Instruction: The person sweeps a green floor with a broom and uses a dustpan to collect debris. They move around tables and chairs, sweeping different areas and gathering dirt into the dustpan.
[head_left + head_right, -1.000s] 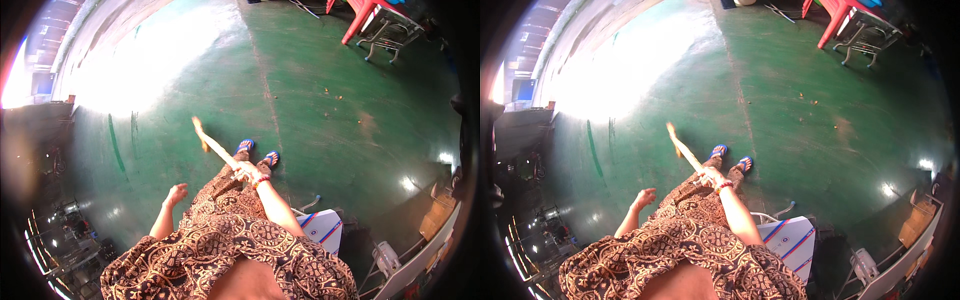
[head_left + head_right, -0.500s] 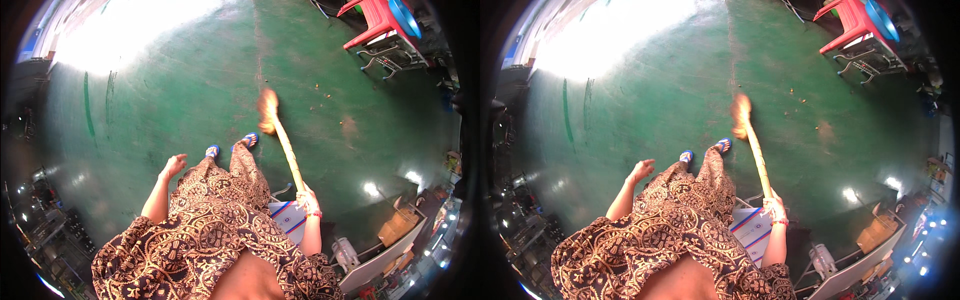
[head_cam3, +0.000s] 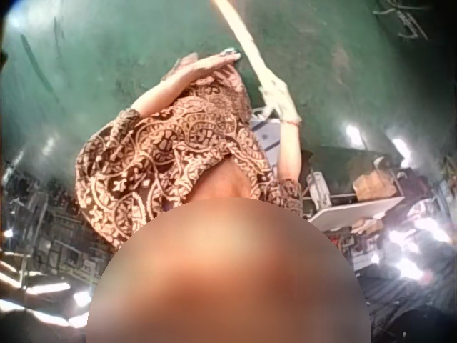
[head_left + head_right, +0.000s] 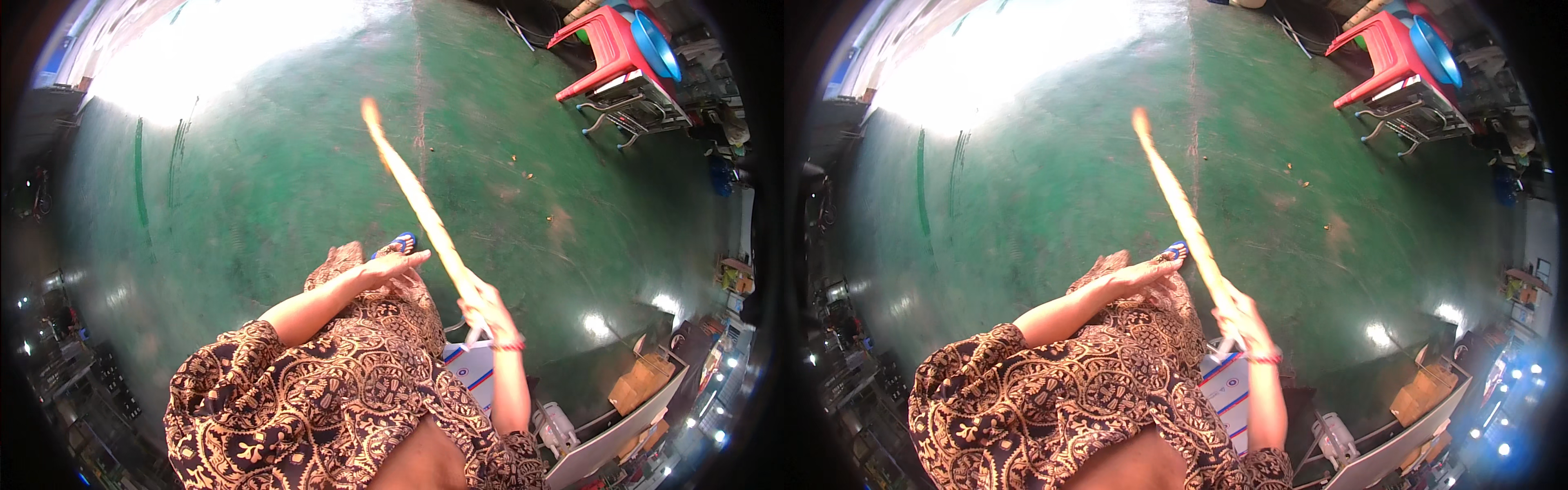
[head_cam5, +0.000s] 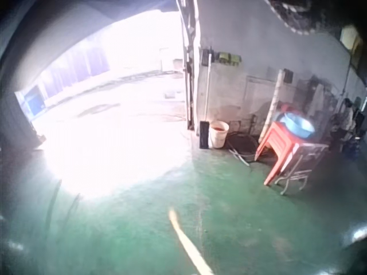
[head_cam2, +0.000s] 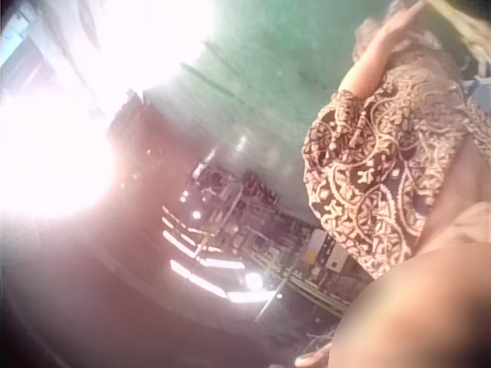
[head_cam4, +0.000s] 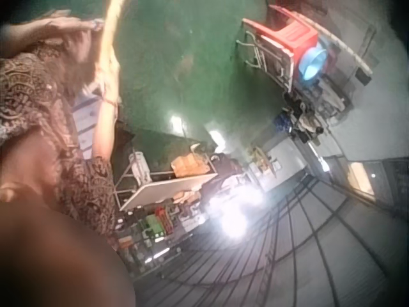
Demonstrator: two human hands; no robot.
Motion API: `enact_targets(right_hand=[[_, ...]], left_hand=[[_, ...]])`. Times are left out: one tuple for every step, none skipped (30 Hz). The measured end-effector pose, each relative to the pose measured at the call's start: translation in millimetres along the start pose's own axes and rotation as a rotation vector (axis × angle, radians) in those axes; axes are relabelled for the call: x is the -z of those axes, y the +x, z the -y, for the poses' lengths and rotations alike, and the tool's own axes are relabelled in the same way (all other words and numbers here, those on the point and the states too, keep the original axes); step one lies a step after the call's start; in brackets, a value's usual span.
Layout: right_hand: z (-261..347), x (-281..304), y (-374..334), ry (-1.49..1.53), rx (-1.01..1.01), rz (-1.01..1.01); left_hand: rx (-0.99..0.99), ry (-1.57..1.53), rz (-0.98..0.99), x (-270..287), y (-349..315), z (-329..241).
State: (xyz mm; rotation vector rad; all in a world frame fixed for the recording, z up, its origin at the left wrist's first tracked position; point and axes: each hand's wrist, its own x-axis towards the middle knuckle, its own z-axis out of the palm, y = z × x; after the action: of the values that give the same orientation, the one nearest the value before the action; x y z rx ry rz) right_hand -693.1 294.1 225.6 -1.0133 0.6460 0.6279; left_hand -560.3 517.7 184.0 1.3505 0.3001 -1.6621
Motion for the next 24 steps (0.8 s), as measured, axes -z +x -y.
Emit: enact_targets(right_hand=[[3.3,-25.3,30.5,0.020,0.050,0.120],[4.5,-57.0,67.6,0.037,0.101,0.156],[5.4,-89.0,101.1,-0.054,0.011,0.197],[4.1,-131.6,136.9,-0.271,0.140,0.159],[12.1,-157.5,161.8,-0.662,0.277,0.297],[15.7,-175.8,173.9,-0.958,0.170,0.280],[16.4,-181.5,173.9,-1.008,0.299,0.243],[18.9,-184.0,172.7,-1.064,0.387,0.195],[25.4,-175.6,171.4,-1.049,0.461,0.200],[32.7,-156.7,168.2,-1.040,0.522,0.215],[40.8,-133.4,170.8,-0.982,0.647,0.229],[47.2,-103.3,174.7,-0.901,0.409,0.246],[51.9,-62.0,169.8,-0.614,0.117,0.235],[48.6,-25.3,163.6,-0.487,0.070,0.059],[37.5,9.7,152.8,-0.481,0.029,-0.256],[22.3,42.7,143.3,-0.730,0.061,-0.538],[4.4,76.0,124.6,-0.854,-0.042,-0.712],[-16.5,104.9,100.4,-0.646,-0.184,-0.774],[-41.8,124.2,76.6,-0.283,-0.147,-0.824],[-64.0,140.2,56.3,-0.083,-0.222,-0.858],[-89.1,145.4,35.1,0.128,-0.224,-0.901],[-111.7,145.3,18.1,0.209,-0.248,-0.898],[-130.3,140.4,8.3,0.318,-0.293,-0.924],[-142.4,136.7,2.2,0.365,-0.452,-0.861]], left_hand=[[0.026,-0.054,-0.132,1.2,4.1,4.8],[-0.053,-0.266,-0.196,7.9,6.1,10.6],[-0.182,-0.430,-0.301,20.3,8.4,15.4],[-0.285,-0.586,-0.410,36.0,10.5,20.3],[-0.352,-0.711,-0.463,61.9,11.1,22.7],[-0.431,-0.825,-0.494,95.6,10.5,23.3],[-0.297,-0.849,-0.607,132.2,9.4,23.1],[-0.228,-0.867,-0.685,169.7,8.1,23.8],[-0.295,-0.897,-0.690,203.6,6.2,28.9],[-0.373,-0.945,-0.691,235.6,7.3,31.7],[-0.372,-0.936,-0.686,267.8,11.0,27.6],[-0.330,-0.958,-0.708,292.7,17.5,22.4],[-0.336,-0.951,-0.662,306.7,25.4,19.4],[-0.321,-0.968,-0.635,313.4,33.5,16.1],[-0.245,-0.899,-0.640,313.9,42.6,11.5],[-0.165,-0.725,-0.670,306.2,52.3,7.6],[-0.089,-0.554,-0.698,293.3,62.1,3.2],[-0.014,-0.382,-0.722,277.1,70.3,-0.8],[0.076,-0.257,-0.735,256.4,80.7,-5.4],[0.093,-0.099,-0.739,232.6,88.7,-6.9],[0.230,0.082,-0.685,214.1,101.1,-14.8],[0.226,0.194,-0.665,192.8,114.0,-19.5],[0.252,0.120,-0.528,174.2,127.5,-24.0],[0.222,0.204,-0.522,151.8,142.8,-26.4]])
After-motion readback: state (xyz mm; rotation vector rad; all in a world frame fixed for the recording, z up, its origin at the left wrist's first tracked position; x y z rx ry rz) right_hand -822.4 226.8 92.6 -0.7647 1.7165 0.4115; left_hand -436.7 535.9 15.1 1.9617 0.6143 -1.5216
